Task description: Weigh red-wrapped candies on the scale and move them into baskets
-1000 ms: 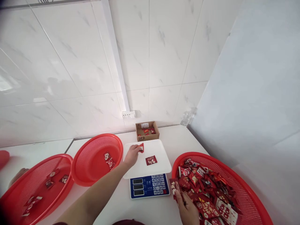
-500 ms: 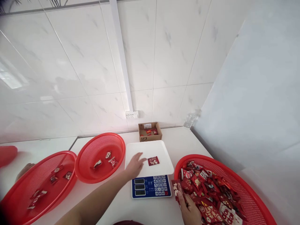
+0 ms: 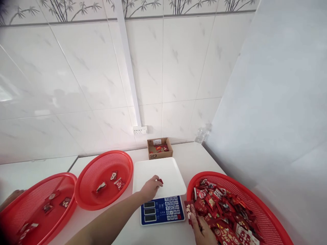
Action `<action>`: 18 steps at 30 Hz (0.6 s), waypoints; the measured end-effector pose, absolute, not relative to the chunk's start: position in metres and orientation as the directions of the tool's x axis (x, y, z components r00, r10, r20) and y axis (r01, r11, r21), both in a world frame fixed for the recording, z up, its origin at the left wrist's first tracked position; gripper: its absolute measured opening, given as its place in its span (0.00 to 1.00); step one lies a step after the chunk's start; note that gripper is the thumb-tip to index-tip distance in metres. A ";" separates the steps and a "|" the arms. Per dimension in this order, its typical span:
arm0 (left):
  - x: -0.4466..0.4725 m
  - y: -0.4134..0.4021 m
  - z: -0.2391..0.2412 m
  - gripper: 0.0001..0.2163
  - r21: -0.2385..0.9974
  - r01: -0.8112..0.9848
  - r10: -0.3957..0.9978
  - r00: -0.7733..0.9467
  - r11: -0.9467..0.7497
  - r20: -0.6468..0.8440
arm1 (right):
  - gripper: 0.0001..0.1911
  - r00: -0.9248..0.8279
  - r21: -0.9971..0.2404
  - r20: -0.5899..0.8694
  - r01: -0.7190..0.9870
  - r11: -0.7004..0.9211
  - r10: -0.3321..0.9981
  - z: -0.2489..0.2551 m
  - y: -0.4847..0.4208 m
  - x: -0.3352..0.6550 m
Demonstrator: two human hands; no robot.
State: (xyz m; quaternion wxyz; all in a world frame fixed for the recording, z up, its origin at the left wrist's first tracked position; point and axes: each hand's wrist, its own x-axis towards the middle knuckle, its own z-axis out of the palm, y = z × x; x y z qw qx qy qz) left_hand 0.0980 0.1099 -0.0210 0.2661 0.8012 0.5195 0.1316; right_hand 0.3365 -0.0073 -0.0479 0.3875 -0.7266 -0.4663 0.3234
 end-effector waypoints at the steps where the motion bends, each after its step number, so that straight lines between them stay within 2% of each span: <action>1: 0.087 0.107 -0.020 0.16 0.596 0.751 0.932 0.363 -0.283 -0.015 | 0.29 0.357 -0.860 -0.114 0.432 -0.272 0.927 -0.049 -0.007 0.337; 5: 0.024 0.093 -0.018 0.13 0.730 0.674 0.974 -0.069 -0.113 0.214 | 0.31 0.346 -0.832 -0.150 0.462 -0.307 0.926 -0.055 -0.007 0.342; 8: -0.027 0.073 -0.024 0.14 0.679 0.730 0.951 -0.256 0.072 0.174 | 0.31 0.352 -0.797 -0.149 0.511 -0.323 0.924 -0.062 -0.007 0.345; 11: -0.055 0.047 -0.034 0.21 0.491 0.849 0.970 -0.240 0.194 0.032 | 0.30 0.334 -0.755 -0.153 0.568 -0.328 0.930 -0.061 -0.005 0.344; 13: -0.057 0.032 -0.039 0.21 0.371 0.917 0.988 -0.147 0.150 -0.035 | 0.30 0.296 -0.740 -0.169 0.592 -0.320 0.940 -0.052 -0.001 0.337; 15: -0.054 0.023 -0.040 0.20 0.308 0.946 0.994 -0.080 0.100 -0.076 | 0.29 0.221 -0.745 -0.183 0.605 -0.282 0.958 -0.038 0.008 0.321; 18: -0.046 0.024 -0.034 0.20 0.288 0.951 0.989 -0.078 0.112 -0.128 | 0.28 0.040 -0.754 -0.228 0.625 -0.203 0.973 -0.018 0.032 0.287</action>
